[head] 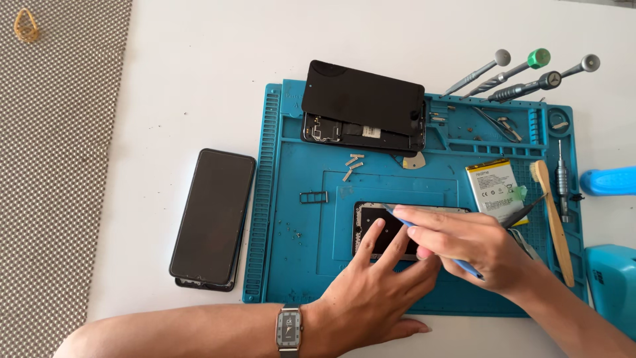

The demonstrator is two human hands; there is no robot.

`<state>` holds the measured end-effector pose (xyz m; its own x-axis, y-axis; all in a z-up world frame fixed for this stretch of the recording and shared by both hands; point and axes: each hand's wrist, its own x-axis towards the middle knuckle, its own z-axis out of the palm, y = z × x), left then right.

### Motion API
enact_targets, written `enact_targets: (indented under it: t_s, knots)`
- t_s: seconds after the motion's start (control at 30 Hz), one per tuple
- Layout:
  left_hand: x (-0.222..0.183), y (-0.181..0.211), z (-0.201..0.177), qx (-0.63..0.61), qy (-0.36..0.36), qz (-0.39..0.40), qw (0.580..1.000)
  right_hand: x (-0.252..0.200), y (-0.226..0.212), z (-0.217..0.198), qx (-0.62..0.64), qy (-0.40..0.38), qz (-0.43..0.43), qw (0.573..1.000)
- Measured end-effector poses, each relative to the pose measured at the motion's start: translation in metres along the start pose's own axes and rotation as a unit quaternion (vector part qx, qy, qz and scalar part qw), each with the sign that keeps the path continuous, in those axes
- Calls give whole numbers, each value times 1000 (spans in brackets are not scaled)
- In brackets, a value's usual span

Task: The person uses a hot air gun to heat the back of a disassembled smartphone, then switches to a screwdriver to pry and remove adhesive strips from the phone's frame. The person continues to scrape and peel adhesive residue from the interior edges of the phone chassis.

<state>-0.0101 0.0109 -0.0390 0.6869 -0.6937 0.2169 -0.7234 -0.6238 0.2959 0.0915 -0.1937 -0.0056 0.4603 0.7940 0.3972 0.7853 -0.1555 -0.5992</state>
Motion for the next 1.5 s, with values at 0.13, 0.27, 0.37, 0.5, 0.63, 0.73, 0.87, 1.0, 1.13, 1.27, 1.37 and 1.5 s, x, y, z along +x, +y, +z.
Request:
enact_targets:
  t_s: [0.13, 0.27, 0.37, 0.5, 0.63, 0.73, 0.87, 1.0, 1.13, 1.27, 1.37, 1.5]
  knots:
    - [2, -1, -6, 18, 9, 5, 1000, -18, 1, -9, 4, 1, 57, 998]
    - [3, -1, -11, 20, -10, 7, 1000, -40, -1, -23, -24, 12, 93, 995]
    - [5, -1, -11, 12, -17, 9, 1000, -55, 1, -33, -38, 26, 116, 992]
    - [6, -2, -9, 18, -21, 10, 1000, -74, 1, -44, -81, 36, 156, 984]
    - [6, -1, -8, 20, -26, 9, 999, -73, 4, -41, -69, 33, 141, 987]
    - [6, -2, -6, 11, -26, 10, 1000, -66, 6, -34, -45, 35, 128, 990]
    - [5, -2, -4, 6, -21, 11, 1000, -52, 7, -25, -16, 30, 111, 993]
    - [4, -1, -3, 19, -6, 9, 1000, -29, 5, -14, 9, 20, 76, 997]
    - [2, 0, -3, 2, -8, 1, 1000, 3, 3, -1, 47, -6, 38, 998]
    - [-1, 1, -3, -5, -13, -4, 1000, 26, 1, 16, 52, -5, -8, 999]
    - [0, -2, -3, -2, -8, 0, 1000, 21, 1, 11, 64, -10, 13, 998]
    - [2, -2, -3, -6, 7, 3, 1000, -2, 4, 0, 37, 1, 66, 997]
